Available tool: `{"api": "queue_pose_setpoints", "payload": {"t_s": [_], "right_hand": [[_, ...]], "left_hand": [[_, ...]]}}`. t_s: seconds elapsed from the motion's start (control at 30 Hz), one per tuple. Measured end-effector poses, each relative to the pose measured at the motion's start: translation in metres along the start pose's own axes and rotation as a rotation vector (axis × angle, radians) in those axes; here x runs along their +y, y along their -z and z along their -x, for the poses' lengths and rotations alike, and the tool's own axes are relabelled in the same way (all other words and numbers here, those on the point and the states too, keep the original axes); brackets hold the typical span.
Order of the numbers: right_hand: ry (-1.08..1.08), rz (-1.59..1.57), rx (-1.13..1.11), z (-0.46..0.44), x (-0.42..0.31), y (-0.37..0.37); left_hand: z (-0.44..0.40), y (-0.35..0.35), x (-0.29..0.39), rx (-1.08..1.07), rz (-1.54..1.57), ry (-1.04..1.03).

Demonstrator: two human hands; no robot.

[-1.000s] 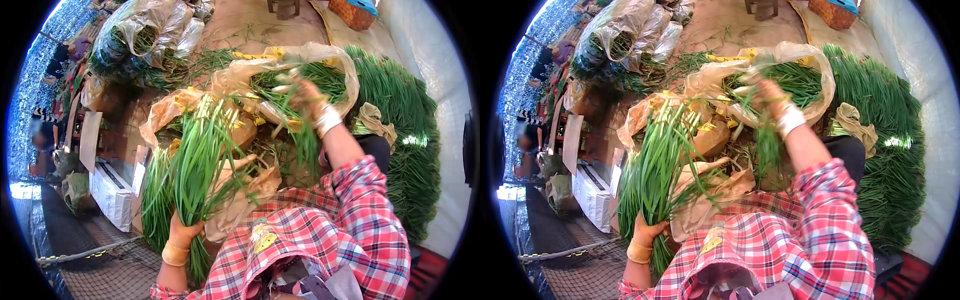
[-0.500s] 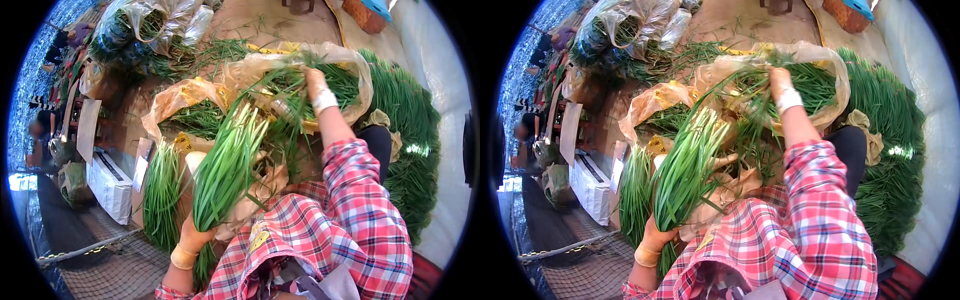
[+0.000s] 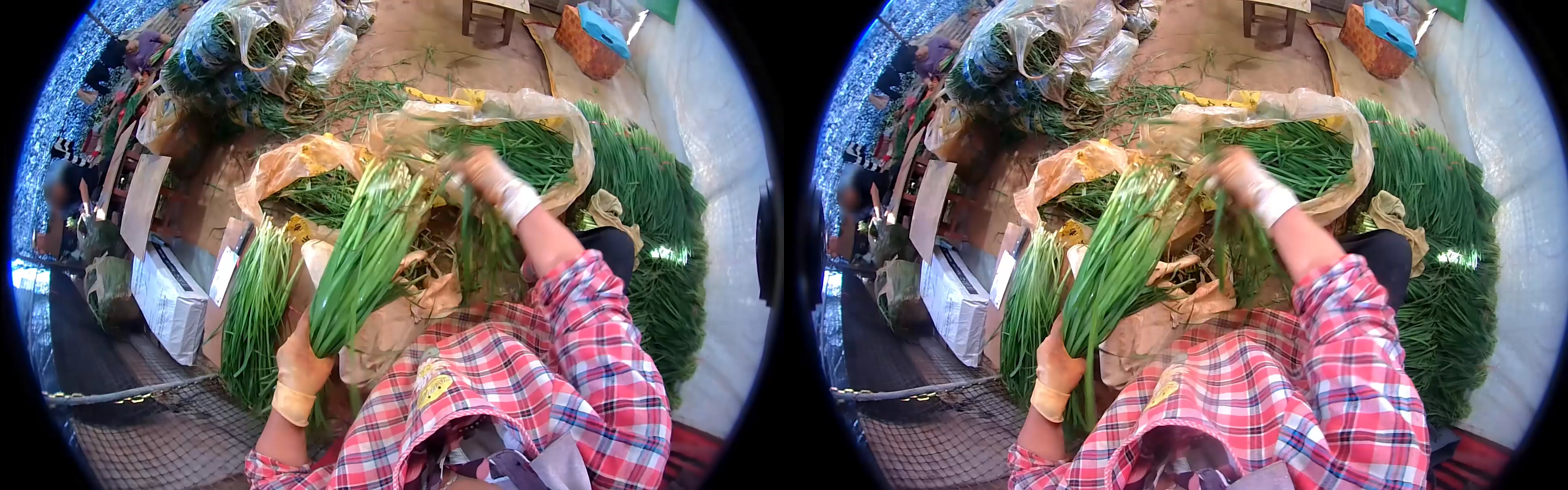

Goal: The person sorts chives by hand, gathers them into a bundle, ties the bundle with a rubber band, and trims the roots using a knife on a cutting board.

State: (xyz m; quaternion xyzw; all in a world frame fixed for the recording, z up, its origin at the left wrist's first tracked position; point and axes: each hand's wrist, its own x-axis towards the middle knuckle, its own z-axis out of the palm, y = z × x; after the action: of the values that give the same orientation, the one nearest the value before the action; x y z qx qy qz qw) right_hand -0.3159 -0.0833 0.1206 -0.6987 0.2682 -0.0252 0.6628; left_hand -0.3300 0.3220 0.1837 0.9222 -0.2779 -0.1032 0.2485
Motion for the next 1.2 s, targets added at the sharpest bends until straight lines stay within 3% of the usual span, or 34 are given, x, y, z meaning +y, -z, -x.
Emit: {"api": "queue_pose_setpoints", "payload": {"t_s": [0.07,0.1,0.2,0.23,0.27,0.3,0.5,0.53,0.6,0.7,0.73,0.8,0.83,0.87,0.93,0.97,1.03,1.07,1.1,1.17,1.2], "right_hand": [[0.047,-0.12,0.235,-0.01,0.0,0.061],[0.048,-0.359,0.037,-0.014,0.001,0.076],[0.037,0.244,-0.265,0.052,-0.051,0.016],[0.078,0.461,-0.456,0.068,-0.063,-0.004],[0.458,0.758,-0.307,0.058,-0.019,-0.027],[0.233,1.049,-0.409,0.061,-0.035,-0.043],[0.23,0.395,-0.478,0.041,0.012,-0.03],[0.1,-0.264,-0.402,0.022,0.031,-0.033],[-0.025,-0.596,-0.141,-0.019,0.067,-0.008],[-0.014,0.496,0.006,-0.027,0.06,0.076],[0.008,0.218,-0.154,-0.016,0.052,0.075],[-0.042,0.185,-0.395,0.027,0.016,0.02],[0.084,0.436,-0.397,0.042,0.012,-0.003],[0.068,0.636,-0.403,0.03,0.033,-0.031],[0.119,0.806,-0.328,0.035,0.028,-0.055],[0.169,0.82,-0.27,0.023,0.046,-0.053],[0.051,0.786,-0.141,-0.003,0.061,-0.013],[-0.038,0.372,-0.199,-0.032,0.091,0.011],[-0.135,-0.047,-0.253,-0.049,0.12,0.021],[-0.31,-0.455,-0.486,0.004,0.075,0.01],[-0.233,-0.216,-0.41,0.028,0.046,-0.004]], "left_hand": [[0.005,-0.002,-0.001,-0.001,-0.082,-0.01],[0.007,-0.003,-0.001,-0.005,-0.167,-0.017],[0.002,-0.006,0.006,-0.031,-0.29,-0.064],[-0.002,-0.007,0.012,-0.035,-0.352,-0.094],[-0.004,-0.006,0.017,-0.061,-0.392,-0.097],[-0.004,-0.003,0.023,-0.068,-0.396,-0.098],[0.005,0.008,0.037,-0.123,-0.486,-0.095],[0.006,0.007,0.041,-0.105,-0.463,-0.113],[0.011,0.008,0.039,-0.11,-0.457,-0.091],[0.018,0.011,0.037,-0.121,-0.467,-0.059],[0.019,0.01,0.037,-0.127,-0.473,-0.045],[0.011,0.008,0.045,-0.147,-0.505,-0.072],[0.007,0.007,0.05,-0.152,-0.536,-0.099],[0.005,0.007,0.054,-0.154,-0.537,-0.107],[0.005,0.01,0.057,-0.166,-0.601,-0.122],[0.008,0.011,0.055,-0.173,-0.609,-0.123],[0.021,0.014,0.051,-0.144,-0.408,-0.038],[0.023,0.012,0.054,-0.05,-0.196,-0.09],[0.028,0.009,0.045,-0.061,-0.198,-0.08],[0.03,-0.002,0.019,-0.108,0.101,-0.102],[0.025,0.0,0.035,-0.26,0.431,0.252]]}}
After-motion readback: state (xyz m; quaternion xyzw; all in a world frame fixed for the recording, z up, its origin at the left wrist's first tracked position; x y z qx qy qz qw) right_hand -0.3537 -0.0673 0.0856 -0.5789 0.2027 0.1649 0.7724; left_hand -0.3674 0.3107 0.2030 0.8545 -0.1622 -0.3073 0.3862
